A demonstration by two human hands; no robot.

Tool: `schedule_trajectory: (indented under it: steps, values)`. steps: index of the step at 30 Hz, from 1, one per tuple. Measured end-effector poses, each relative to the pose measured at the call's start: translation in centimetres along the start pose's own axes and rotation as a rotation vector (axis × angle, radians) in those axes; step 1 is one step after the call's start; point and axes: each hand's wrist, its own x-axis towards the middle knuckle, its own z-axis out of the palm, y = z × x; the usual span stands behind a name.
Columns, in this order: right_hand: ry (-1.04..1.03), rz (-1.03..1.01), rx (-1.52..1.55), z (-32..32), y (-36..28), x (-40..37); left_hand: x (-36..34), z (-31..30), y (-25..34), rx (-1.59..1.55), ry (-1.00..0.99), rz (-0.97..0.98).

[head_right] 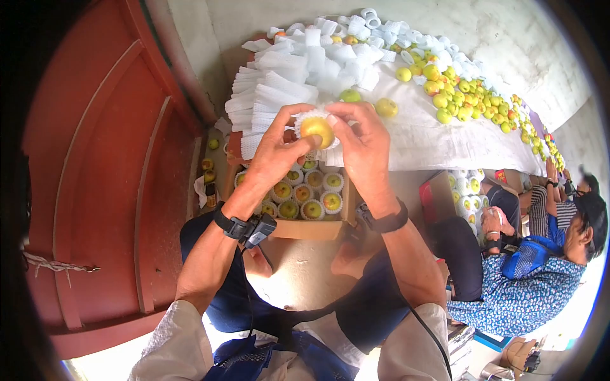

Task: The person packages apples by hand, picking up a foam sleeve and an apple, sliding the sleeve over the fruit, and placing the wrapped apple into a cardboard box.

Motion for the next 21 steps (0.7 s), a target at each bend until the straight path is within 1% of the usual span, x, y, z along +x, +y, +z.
schedule_trajectory:
  steps: [1, 2, 3, 5, 7, 8, 10, 11, 13, 17, 19, 21]
  values:
    - [0.016, 0.086, 0.128, 0.1, -0.1, 0.0, -0.1, -0.1, 0.4, -0.105, 0.001, -0.103]
    - [0.017, 0.085, 0.128, 0.0, -0.3, 0.0, -0.2, -0.2, 0.9, -0.210, 0.003, -0.205]
    - [0.010, 0.118, 0.148, -0.2, -0.5, -0.1, -0.3, -0.3, 1.0, -0.210, 0.002, -0.204]
    - [0.002, 0.151, 0.168, -0.2, -0.6, -0.2, -0.3, -0.5, 1.2, -0.372, 0.042, -0.242]
    - [0.077, 0.098, 0.016, 0.1, -0.5, -0.7, -0.4, -0.6, 1.0, -0.425, 0.055, -0.233]
    - [0.079, 0.095, 0.015, 0.3, -0.3, -1.0, -0.4, -0.6, 0.8, -0.478, 0.070, -0.225]
    - [0.076, 0.153, -0.103, 0.9, 0.1, -1.5, -0.5, -0.7, 0.6, -0.510, 0.082, -0.225]
    - [0.077, 0.152, -0.104, 1.2, 0.0, -1.6, -0.5, -0.7, 0.6, -0.543, 0.096, -0.227]
    - [0.015, 0.186, 0.165, 1.7, -0.1, -1.8, -0.6, -0.7, 0.5, -0.547, 0.087, -0.214]
    - [0.028, 0.249, 0.208, 1.3, 0.1, -1.4, -0.5, -0.4, 0.5, -0.493, 0.098, -0.184]
    - [0.017, 0.317, 0.312, 1.0, 0.1, -1.1, -0.2, -0.3, 0.3, -0.456, 0.112, -0.167]
    - [0.016, 0.338, 0.340, 0.8, 0.1, -1.0, 0.0, -0.1, 0.3, -0.421, 0.127, -0.152]
